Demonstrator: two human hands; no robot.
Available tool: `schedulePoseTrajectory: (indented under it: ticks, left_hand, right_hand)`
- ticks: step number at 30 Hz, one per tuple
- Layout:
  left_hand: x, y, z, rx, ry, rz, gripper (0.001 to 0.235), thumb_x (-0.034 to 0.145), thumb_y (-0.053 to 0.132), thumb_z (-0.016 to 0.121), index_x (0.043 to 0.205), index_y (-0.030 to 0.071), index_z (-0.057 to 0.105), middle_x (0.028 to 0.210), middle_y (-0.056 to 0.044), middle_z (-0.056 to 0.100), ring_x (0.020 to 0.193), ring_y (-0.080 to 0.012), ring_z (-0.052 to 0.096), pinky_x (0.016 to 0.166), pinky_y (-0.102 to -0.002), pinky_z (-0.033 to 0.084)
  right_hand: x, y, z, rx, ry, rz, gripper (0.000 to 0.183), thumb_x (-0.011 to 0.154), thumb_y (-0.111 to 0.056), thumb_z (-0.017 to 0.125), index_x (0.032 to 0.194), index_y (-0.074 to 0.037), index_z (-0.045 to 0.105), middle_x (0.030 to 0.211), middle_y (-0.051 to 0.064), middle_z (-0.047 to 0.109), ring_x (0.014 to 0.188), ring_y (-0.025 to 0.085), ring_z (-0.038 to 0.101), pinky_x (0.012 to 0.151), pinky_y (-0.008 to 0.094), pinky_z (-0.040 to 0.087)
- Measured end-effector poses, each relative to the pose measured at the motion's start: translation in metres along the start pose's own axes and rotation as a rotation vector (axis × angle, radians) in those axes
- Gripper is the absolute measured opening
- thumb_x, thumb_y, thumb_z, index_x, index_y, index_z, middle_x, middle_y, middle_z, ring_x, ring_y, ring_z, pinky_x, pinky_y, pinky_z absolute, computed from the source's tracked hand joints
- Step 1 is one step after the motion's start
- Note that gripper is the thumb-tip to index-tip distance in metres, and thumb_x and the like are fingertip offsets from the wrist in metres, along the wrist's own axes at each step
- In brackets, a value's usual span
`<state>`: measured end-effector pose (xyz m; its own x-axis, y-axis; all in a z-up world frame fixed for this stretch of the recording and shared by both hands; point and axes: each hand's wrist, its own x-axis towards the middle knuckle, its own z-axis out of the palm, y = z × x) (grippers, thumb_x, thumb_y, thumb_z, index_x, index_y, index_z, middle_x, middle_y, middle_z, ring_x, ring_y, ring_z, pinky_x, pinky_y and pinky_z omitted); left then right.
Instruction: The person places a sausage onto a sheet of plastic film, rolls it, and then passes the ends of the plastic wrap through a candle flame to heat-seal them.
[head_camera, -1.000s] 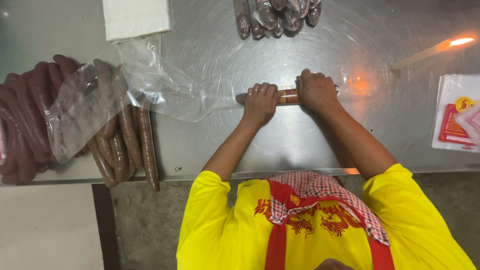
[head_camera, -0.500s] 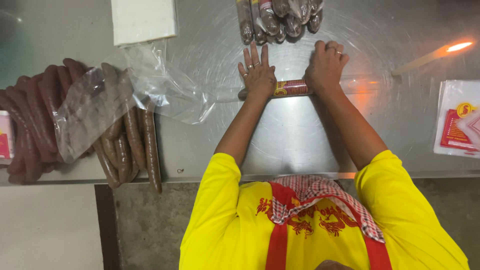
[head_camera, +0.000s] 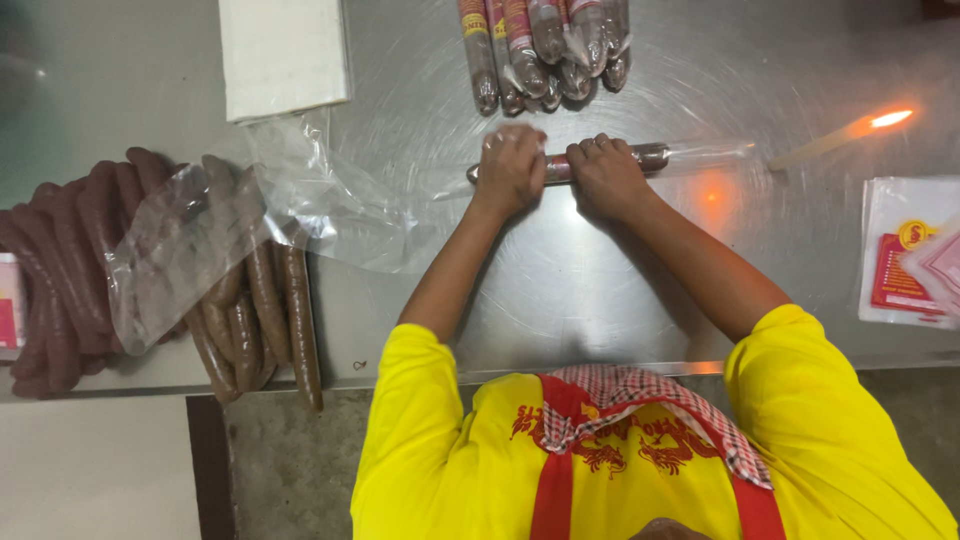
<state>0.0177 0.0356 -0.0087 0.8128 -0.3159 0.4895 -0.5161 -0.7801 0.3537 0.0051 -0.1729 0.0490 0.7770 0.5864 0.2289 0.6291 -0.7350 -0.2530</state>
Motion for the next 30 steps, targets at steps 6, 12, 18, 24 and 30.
schedulePoseTrajectory:
  ticks: [6,12,18,24,30]
  left_hand:
    - [-0.002,-0.002,-0.033,0.169,-0.411,-0.066,0.049,0.07,0.009,0.069,0.117,0.008,0.059,0.11,-0.016,0.066,0.106,-0.0347,0.06,0.089,-0.048,0.038]
    - [0.0,-0.023,-0.012,0.243,-0.405,0.252,0.014,0.094,0.009,0.06,0.108,0.011,0.062,0.102,-0.013,0.07,0.105,-0.0316,0.065,0.093,-0.051,0.04]
    - [0.035,-0.048,-0.08,0.335,0.331,0.067,0.033,0.093,0.008,0.061,0.126,0.008,0.063,0.119,-0.014,0.065,0.113,-0.0323,0.058,0.1,-0.051,0.04]
    - [0.013,0.035,-0.041,-0.052,0.284,-0.117,0.044,0.094,0.013,0.07,0.134,0.002,0.055,0.118,-0.016,0.065,0.114,-0.0375,0.058,0.104,-0.052,0.039]
    - [-0.034,0.155,0.001,-0.484,0.028,-0.135,0.035,0.092,0.008,0.066,0.126,0.001,0.062,0.109,-0.019,0.069,0.102,-0.0357,0.066,0.092,-0.047,0.051]
  right_hand:
    - [0.019,-0.007,-0.013,-0.09,-0.318,0.096,0.029,0.082,-0.013,0.066,0.108,0.0,0.061,0.1,0.021,0.069,0.099,0.036,0.065,0.09,0.048,0.048]
    - [-0.031,-0.029,-0.047,0.187,-0.552,0.371,0.049,0.08,-0.022,0.073,0.12,0.003,0.057,0.098,0.026,0.071,0.092,0.038,0.069,0.084,0.047,0.054]
    - [-0.124,-0.032,-0.066,0.82,-0.507,0.907,0.055,0.066,-0.017,0.085,0.117,-0.008,0.064,0.091,0.01,0.069,0.077,0.022,0.065,0.069,0.04,0.056]
    - [-0.205,-0.013,-0.079,1.298,0.021,0.899,0.03,0.071,-0.004,0.078,0.099,-0.004,0.068,0.079,0.005,0.067,0.065,0.015,0.061,0.058,0.032,0.051]
    - [-0.231,0.023,-0.103,1.32,0.502,0.893,0.02,0.08,-0.002,0.077,0.092,-0.004,0.062,0.076,0.004,0.063,0.062,0.013,0.059,0.056,0.03,0.049]
